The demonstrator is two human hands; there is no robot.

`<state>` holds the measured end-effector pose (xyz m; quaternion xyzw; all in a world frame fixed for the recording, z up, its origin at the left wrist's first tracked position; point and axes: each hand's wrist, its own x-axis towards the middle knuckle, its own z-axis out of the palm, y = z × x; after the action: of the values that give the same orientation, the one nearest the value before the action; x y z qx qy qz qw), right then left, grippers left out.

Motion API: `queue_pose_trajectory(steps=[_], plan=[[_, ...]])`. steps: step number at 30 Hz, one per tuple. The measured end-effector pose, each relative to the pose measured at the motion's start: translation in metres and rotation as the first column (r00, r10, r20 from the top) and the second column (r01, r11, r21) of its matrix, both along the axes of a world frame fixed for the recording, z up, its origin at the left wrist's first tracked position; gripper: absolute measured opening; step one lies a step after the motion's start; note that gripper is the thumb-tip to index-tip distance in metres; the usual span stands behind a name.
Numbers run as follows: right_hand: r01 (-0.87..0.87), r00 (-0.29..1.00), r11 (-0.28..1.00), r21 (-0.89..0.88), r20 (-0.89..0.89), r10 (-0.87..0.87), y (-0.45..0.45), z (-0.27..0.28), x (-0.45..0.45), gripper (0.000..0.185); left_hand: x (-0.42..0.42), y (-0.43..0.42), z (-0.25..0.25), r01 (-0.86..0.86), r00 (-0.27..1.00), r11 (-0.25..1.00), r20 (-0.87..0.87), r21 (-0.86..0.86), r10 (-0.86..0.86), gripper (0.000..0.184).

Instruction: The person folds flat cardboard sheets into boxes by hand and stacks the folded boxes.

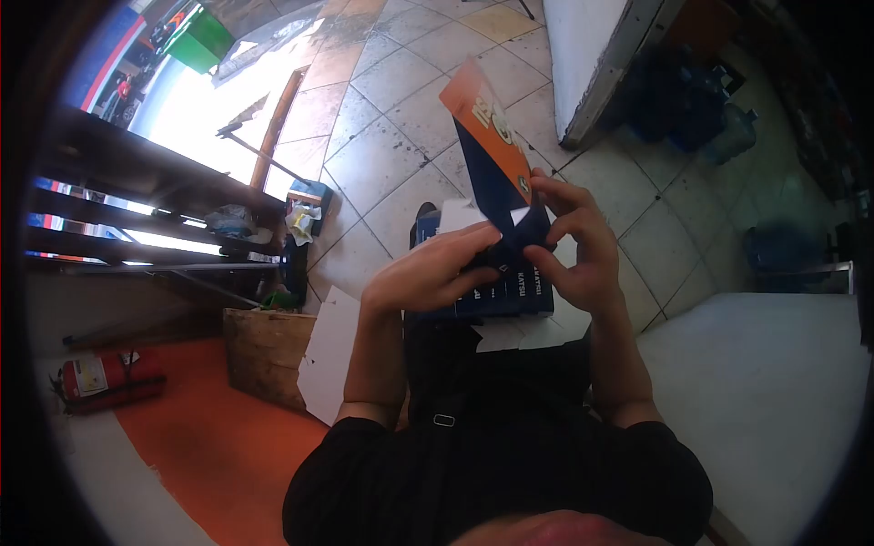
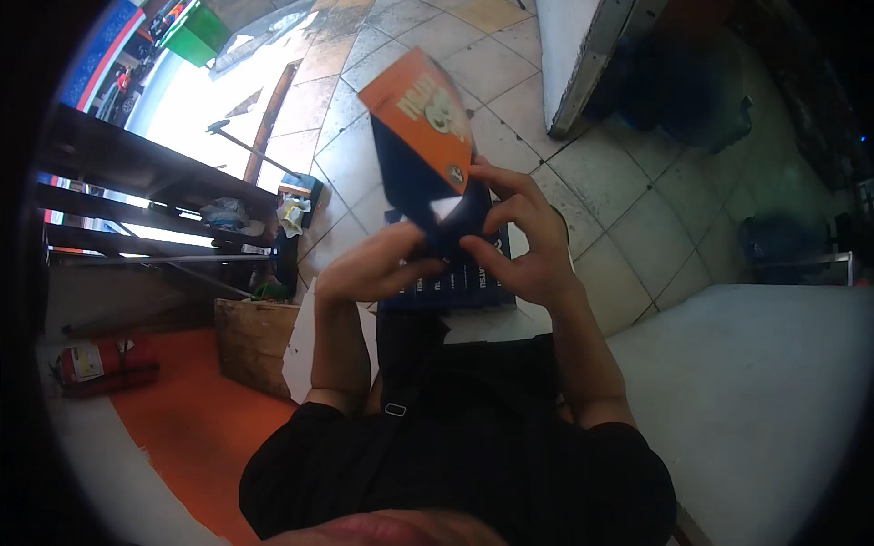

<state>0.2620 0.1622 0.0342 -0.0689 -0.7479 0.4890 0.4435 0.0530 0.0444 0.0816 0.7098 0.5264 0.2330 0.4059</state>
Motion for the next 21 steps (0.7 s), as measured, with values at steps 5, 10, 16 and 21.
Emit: queue_pose_trajectory(steps=[5, 10, 16, 21], plan=[[0.138, 0.962, 0.964, 0.227, 0.202, -0.185, -0.003, 0.007, -0.001, 0.029, 0.002, 0.005, -0.013, -0.082, 0.994, 0.977, 0.08, 0.195, 0.068, 0.038], [0.249, 0.918, 0.93, 0.272, 0.241, -0.316, -0.004, 0.014, -0.001, 0.04, 0.007, 0.0, 0.002, -0.304, 0.94, 0.949, 0.183, 0.078, 0.286, 0.066], [0.328, 0.907, 0.907, 0.265, 0.181, -0.381, -0.01, 0.015, 0.003, 0.033, 0.008, -0.005, 0.0, -0.343, 0.92, 0.919, 0.266, 0.195, 0.287, 0.09], [0.08, 0.959, 0.98, 0.182, 0.255, -0.126, -0.011, 0.017, 0.01, 0.028, 0.01, -0.002, 0.005, -0.327, 0.904, 0.94, 0.322, 0.096, 0.282, 0.094]])
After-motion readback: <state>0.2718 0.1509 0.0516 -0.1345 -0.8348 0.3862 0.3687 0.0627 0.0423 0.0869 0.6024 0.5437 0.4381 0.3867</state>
